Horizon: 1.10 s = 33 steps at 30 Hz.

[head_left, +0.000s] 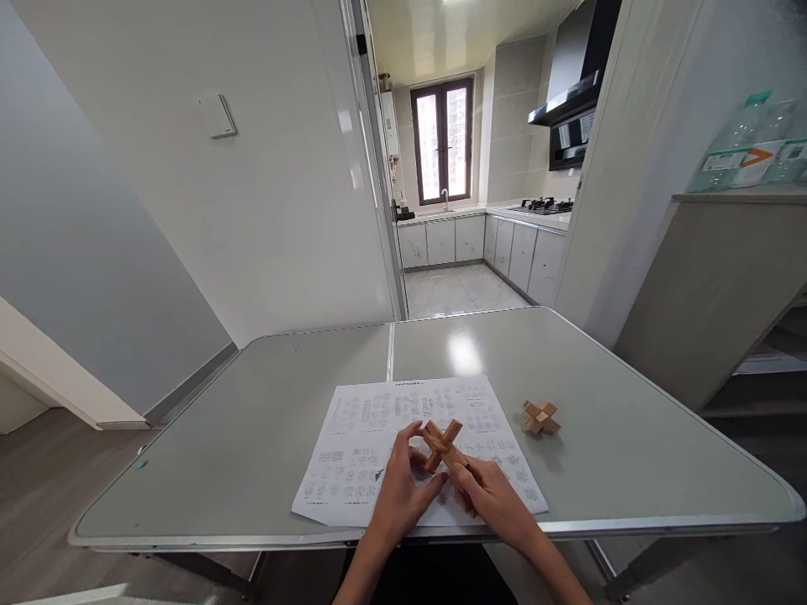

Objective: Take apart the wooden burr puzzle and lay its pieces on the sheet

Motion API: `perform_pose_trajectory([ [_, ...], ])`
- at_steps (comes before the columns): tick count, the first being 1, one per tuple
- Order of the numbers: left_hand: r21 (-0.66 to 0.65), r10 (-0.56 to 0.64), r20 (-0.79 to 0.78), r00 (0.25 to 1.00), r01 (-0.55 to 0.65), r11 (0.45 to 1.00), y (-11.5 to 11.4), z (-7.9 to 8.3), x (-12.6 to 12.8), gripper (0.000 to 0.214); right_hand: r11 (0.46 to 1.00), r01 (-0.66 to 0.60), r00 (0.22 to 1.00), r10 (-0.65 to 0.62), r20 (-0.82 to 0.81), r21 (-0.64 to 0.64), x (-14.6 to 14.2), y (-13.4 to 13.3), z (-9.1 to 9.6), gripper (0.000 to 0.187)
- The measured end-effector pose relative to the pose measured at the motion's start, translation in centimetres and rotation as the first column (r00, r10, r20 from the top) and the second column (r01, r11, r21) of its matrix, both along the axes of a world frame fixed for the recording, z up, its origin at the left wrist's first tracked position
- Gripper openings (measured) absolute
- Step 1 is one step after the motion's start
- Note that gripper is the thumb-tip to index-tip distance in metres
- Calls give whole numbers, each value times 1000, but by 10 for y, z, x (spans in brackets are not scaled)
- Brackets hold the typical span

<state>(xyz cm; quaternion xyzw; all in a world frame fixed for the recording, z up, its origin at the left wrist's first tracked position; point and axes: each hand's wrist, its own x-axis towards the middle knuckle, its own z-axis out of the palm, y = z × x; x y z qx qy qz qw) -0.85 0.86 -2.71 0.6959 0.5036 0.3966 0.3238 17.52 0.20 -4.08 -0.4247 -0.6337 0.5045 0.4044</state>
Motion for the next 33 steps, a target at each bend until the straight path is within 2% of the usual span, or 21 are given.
perform_pose_trajectory([
  [5,-33,-4,-12,1000,4,999,0,0,-1,71,1000,-6,1000,5,-26,-19,-1,-2,6,47],
  [15,-44,15,-15,1000,-16,999,-1,2,1,68,1000,8,1000,-8,-2,-11,-2,0,3,46],
  [22,-24,-84,60,995,85,996,-1,3,0,71,1000,4,1000,-4,17,-5,-2,1,0,51],
  [27,-1,-117,20,993,117,993,-5,11,1,74,1000,-10,1000,9,-17,-15,-1,0,5,50],
  [33,0,-150,-1,989,150,989,-7,16,3,77,998,28,994,-34,-104,-59,0,-1,5,53],
])
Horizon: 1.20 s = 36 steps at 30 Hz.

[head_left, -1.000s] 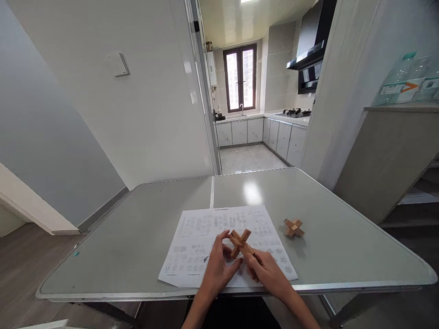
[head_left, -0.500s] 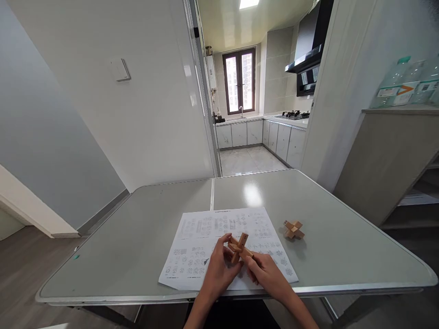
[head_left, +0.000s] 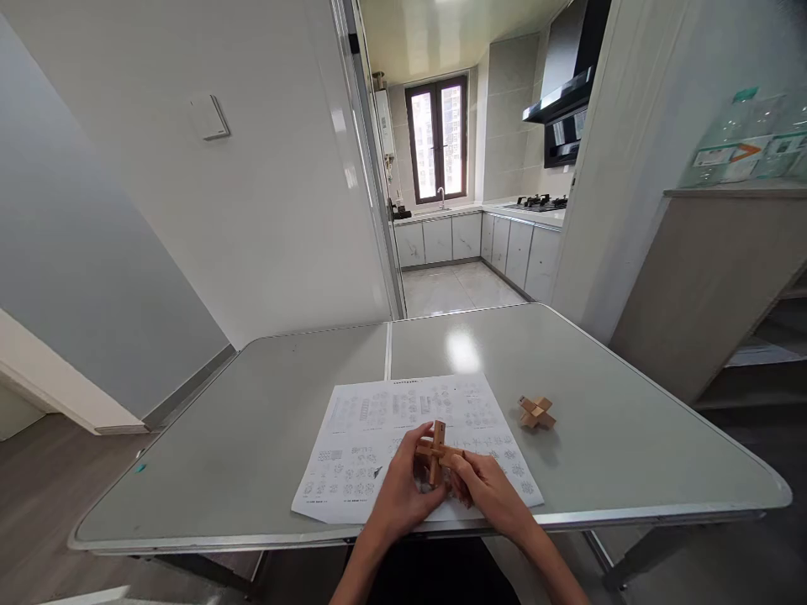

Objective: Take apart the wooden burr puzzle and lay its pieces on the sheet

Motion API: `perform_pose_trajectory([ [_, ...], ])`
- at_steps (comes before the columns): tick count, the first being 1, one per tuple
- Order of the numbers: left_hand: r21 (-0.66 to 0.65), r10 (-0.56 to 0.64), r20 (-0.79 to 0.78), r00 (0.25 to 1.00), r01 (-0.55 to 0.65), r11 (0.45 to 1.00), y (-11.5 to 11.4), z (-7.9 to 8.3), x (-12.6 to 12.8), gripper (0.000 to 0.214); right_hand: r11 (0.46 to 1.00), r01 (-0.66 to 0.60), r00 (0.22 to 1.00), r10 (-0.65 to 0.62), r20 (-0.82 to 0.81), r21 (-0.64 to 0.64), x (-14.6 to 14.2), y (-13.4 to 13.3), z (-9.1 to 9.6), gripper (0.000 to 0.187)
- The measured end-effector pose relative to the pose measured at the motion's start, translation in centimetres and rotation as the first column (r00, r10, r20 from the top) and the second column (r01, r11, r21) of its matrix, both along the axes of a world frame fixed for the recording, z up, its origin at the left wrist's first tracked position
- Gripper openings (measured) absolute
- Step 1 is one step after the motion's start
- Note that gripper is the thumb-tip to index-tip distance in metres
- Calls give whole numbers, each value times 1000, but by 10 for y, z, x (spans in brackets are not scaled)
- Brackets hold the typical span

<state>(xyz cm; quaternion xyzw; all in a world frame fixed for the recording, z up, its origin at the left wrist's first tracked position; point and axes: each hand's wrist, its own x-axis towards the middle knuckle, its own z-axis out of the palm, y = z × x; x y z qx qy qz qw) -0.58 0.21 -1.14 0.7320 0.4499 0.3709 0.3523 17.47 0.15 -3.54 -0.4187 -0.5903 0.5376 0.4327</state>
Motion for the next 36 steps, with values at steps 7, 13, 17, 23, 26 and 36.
perform_pose_trajectory([
  [7,-11,-17,44,999,17,1000,-1,0,1,79,999,39,999,-39,-6,3,1,2,1,54],
  [13,-65,-67,64,996,71,995,-2,3,1,96,998,66,998,-66,-3,-15,1,4,-7,57],
  [17,-97,-62,55,997,67,993,0,2,-1,98,997,68,998,-68,-5,-24,1,4,-10,57],
  [23,-131,-42,72,997,51,990,0,-1,-2,94,997,78,997,-78,23,3,2,2,-2,55],
  [26,-133,-26,71,997,35,991,-1,1,-2,94,994,102,994,-104,39,32,2,2,1,51],
  [36,-130,-19,66,998,28,991,0,0,-1,90,995,98,995,-98,1,22,3,4,-4,49],
])
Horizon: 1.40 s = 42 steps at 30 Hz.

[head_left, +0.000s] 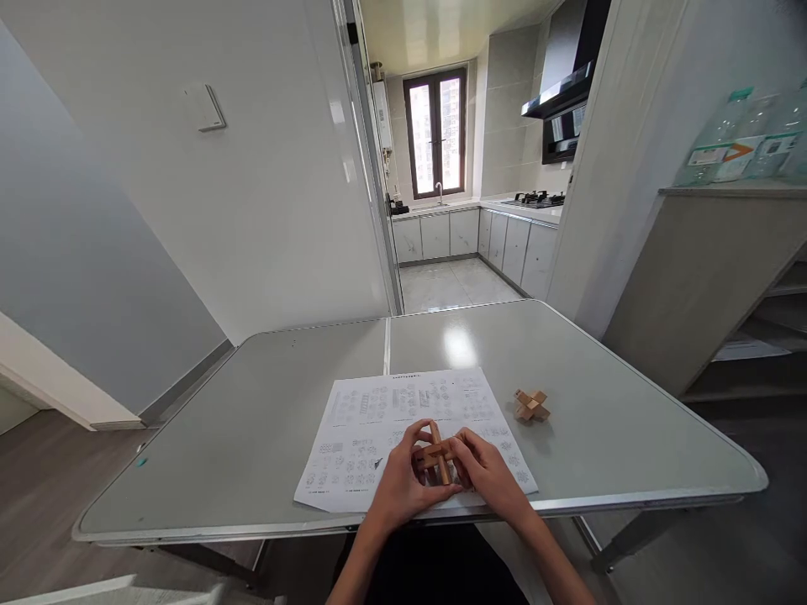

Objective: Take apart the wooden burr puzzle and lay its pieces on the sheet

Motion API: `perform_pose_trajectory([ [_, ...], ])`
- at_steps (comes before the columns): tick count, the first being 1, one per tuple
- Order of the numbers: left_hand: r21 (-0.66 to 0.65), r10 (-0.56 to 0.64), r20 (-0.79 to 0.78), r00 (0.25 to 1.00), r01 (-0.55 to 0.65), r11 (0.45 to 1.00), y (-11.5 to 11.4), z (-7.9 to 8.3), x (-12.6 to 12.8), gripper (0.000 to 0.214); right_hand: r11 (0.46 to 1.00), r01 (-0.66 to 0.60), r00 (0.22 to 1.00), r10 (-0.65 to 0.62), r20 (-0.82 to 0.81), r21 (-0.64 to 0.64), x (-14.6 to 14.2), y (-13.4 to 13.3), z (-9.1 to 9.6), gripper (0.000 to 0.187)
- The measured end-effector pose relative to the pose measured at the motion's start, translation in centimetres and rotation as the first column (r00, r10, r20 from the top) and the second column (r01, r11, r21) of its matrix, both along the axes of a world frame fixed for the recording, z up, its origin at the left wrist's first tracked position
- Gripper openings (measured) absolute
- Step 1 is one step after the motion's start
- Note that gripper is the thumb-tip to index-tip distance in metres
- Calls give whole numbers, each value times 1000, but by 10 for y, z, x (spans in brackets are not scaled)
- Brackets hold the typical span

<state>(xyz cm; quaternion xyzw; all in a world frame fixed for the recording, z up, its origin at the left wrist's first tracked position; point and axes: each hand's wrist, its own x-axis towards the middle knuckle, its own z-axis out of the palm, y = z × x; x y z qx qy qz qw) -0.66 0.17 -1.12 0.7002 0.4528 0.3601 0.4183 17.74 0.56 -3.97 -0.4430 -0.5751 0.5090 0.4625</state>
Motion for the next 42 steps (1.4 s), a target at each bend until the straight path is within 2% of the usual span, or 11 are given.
perform_pose_trajectory([
  [11,29,66,-17,998,-66,997,-1,0,2,85,1000,-2,1000,2,8,12,0,-1,2,48],
  [21,37,63,-8,998,-63,997,0,1,3,88,999,-36,999,36,-3,7,1,-1,0,48],
  [29,63,73,-41,996,-70,996,-2,4,5,84,1000,1,999,0,-46,18,1,-2,0,48],
  [38,88,69,-32,997,-66,994,-1,-2,3,88,999,18,999,-16,-49,44,1,-3,-2,46],
  [42,119,98,-80,992,-88,989,-1,-1,3,90,999,17,999,-15,-48,42,1,-2,0,47],
])
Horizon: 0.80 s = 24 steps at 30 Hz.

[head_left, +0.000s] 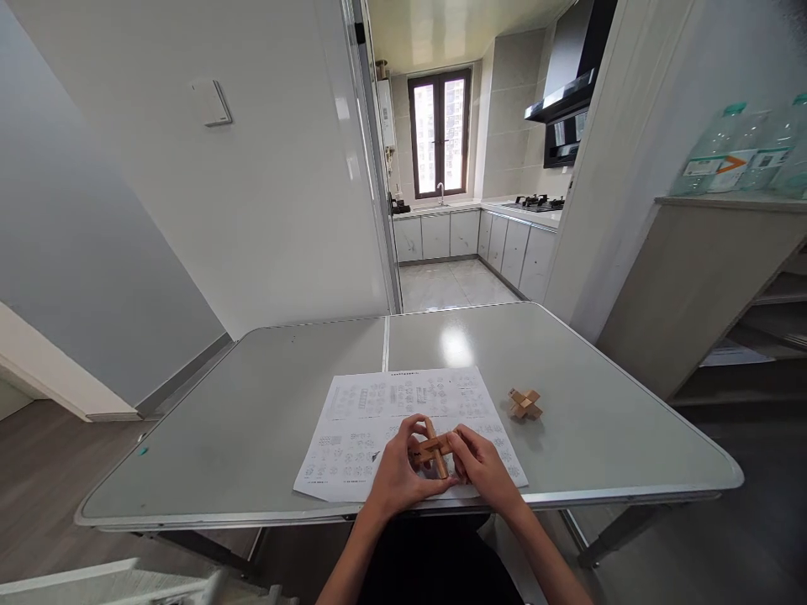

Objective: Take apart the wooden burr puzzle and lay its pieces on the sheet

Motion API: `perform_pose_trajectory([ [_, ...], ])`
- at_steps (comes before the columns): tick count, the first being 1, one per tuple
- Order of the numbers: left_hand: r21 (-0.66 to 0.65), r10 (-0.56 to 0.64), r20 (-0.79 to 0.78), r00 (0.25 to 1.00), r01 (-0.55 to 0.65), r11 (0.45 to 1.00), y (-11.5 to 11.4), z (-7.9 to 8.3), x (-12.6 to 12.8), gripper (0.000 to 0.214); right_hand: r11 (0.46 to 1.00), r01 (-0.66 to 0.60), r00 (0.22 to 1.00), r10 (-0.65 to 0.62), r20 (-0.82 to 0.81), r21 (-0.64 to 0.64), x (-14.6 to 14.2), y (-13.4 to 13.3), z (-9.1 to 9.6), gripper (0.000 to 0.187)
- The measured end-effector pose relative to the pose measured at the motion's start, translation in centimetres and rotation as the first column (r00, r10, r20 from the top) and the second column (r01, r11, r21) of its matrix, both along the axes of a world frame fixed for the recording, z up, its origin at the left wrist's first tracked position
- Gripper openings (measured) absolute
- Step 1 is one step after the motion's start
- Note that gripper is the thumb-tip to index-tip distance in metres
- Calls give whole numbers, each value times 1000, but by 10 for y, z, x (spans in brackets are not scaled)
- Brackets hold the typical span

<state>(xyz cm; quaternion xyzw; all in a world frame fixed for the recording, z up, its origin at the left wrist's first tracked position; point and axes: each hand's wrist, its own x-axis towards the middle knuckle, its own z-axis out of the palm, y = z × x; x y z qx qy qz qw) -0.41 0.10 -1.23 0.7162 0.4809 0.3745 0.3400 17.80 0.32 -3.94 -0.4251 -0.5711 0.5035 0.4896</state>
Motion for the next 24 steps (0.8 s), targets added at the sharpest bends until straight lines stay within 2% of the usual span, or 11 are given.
perform_pose_trajectory([
  [19,90,17,-45,999,-13,996,1,-2,-1,93,996,-75,996,73,-45,-40,2,2,2,49],
  [24,92,-8,-86,996,16,996,-3,5,-2,103,992,-108,993,104,-54,-72,6,1,8,51],
])
